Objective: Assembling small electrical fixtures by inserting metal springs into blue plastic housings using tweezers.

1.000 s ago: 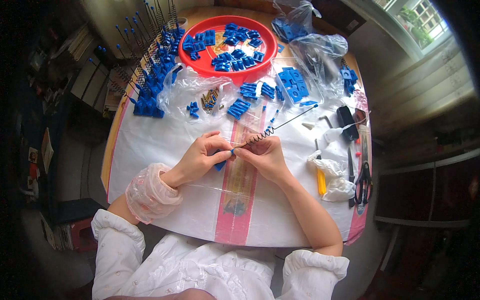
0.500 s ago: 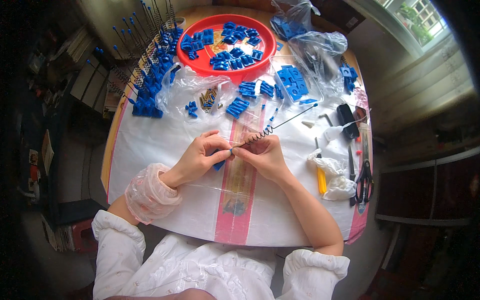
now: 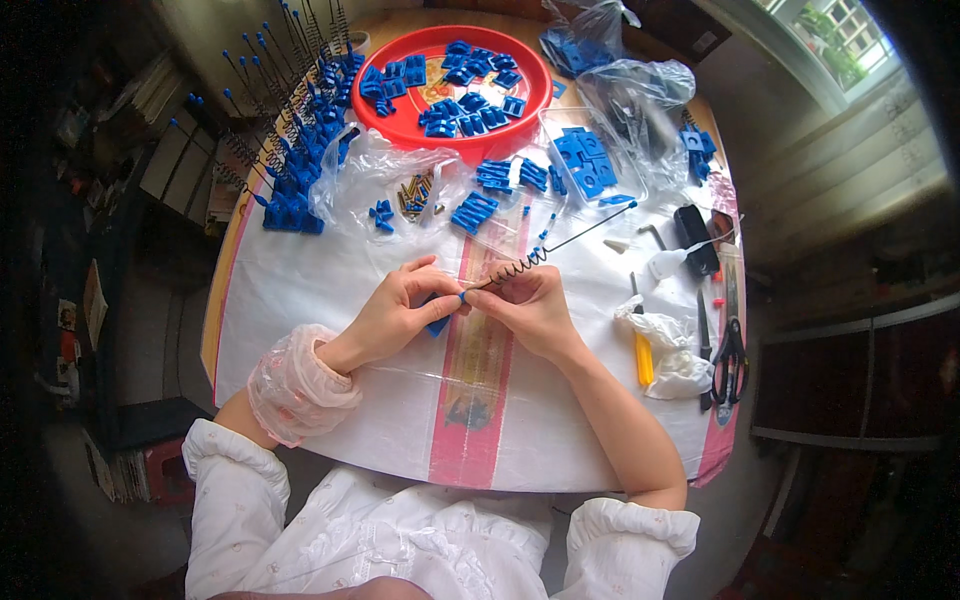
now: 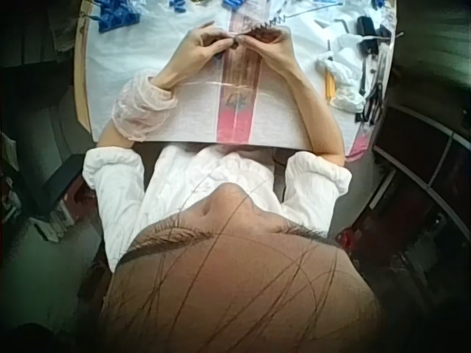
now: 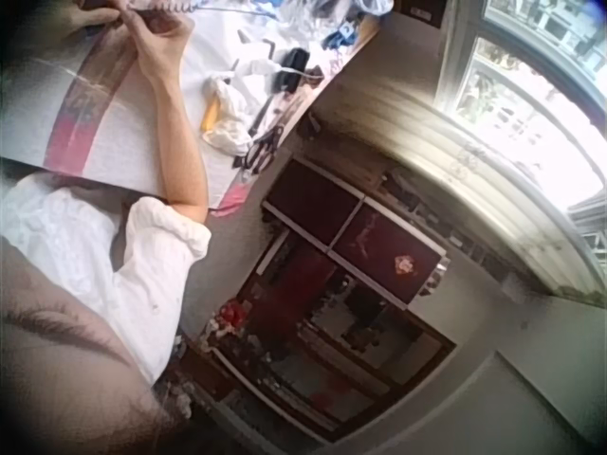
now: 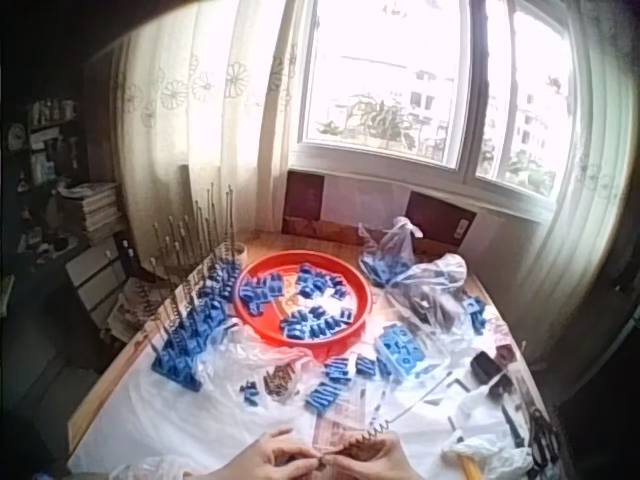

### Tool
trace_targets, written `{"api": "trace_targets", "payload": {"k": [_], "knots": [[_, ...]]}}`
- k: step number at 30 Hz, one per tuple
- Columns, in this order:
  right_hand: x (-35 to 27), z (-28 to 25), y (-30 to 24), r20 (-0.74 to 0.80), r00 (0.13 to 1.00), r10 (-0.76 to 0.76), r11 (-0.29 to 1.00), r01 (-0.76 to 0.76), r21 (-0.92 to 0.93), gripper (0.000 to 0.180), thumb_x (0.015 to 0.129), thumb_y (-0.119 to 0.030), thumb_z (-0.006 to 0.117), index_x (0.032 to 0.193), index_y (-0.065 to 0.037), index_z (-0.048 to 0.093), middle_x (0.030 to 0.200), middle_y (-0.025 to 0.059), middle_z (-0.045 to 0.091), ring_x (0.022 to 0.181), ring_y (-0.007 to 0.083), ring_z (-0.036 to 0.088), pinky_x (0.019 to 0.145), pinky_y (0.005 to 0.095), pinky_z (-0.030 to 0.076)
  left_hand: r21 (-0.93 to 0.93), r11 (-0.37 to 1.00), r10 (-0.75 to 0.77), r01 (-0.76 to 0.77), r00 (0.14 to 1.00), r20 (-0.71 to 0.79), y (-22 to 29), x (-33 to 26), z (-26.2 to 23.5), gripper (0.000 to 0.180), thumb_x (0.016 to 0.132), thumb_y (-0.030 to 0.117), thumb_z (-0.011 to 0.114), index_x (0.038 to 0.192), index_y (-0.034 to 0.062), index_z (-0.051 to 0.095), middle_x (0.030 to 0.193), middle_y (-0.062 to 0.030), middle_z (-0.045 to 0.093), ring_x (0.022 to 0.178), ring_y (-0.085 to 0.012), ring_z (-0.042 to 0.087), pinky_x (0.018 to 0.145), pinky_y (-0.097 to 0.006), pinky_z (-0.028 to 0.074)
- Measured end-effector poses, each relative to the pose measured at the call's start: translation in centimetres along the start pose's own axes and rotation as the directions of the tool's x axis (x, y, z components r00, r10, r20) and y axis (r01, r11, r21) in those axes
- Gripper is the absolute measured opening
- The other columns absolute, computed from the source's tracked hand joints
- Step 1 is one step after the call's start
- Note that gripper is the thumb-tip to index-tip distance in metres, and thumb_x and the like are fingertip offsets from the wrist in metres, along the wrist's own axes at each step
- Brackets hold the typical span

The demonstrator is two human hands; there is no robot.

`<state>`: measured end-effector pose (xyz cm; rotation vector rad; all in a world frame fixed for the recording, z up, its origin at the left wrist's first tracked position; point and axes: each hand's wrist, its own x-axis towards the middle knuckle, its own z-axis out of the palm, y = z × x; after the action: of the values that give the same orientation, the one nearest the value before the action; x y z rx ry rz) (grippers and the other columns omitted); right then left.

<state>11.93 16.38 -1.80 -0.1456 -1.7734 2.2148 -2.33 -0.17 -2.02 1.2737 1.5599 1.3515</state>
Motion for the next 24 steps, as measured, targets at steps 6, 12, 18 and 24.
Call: {"api": "trace_targets", "payload": {"k": [6,12,18,24], "knots": [[0.06,-0.09,0.36,0.021,1.000,-0.023,0.999,0.022,0.043,0.006,0.086,0.010,0.070,0.091,0.007,0.071,0.090,0.0085,0.069,0.084,0.0183,0.069,0.075,0.0303,0.056,-0.067,0.997,0.023,-0.026,0.999,-0.040,0.15,0.04,0.22,0.017,0.096,0.019,0.063,0.099,0.0068,0.074,0.083,-0.0006,0.075,0.084,-0.0102,0.068,0.121,-0.047,0.014],[-0.10,-0.24,0.00,-0.012,1.000,0.001,0.999,-0.002,-0.043,0.007,0.085,0.009,0.071,0.092,0.007,0.072,0.091,0.0081,0.069,0.085,0.0170,0.068,0.076,0.0298,0.057,-0.027,0.998,-0.063,0.063,0.998,-0.011,0.63,0.06,-0.08,0.016,0.095,0.019,0.064,0.098,0.0067,0.074,0.086,-0.0017,0.076,0.084,-0.0112,0.068,0.121,-0.048,0.016],[-0.12,-0.09,0.24,-0.063,0.998,-0.001,0.997,-0.004,-0.079,0.010,0.082,0.010,0.073,0.088,0.002,0.073,0.085,0.0044,0.068,0.079,0.0110,0.062,0.071,0.0252,0.049,0.095,0.995,0.018,-0.009,0.996,-0.091,0.40,0.06,-0.03,0.015,0.091,0.020,0.069,0.096,0.0063,0.073,0.080,-0.0044,0.073,0.079,-0.0153,0.066,0.118,-0.048,0.027],[-0.15,-0.49,0.71,-0.035,0.999,-0.041,0.992,0.036,-0.118,0.010,0.084,0.006,0.074,0.093,0.003,0.073,0.092,0.0043,0.069,0.086,0.0102,0.065,0.074,0.0243,0.052,0.079,0.997,0.007,-0.005,1.000,-0.028,0.87,0.07,-0.36,0.015,0.091,0.016,0.068,0.096,0.0021,0.070,0.101,-0.0060,0.070,0.095,-0.0142,0.061,0.115,-0.041,0.030]]}}
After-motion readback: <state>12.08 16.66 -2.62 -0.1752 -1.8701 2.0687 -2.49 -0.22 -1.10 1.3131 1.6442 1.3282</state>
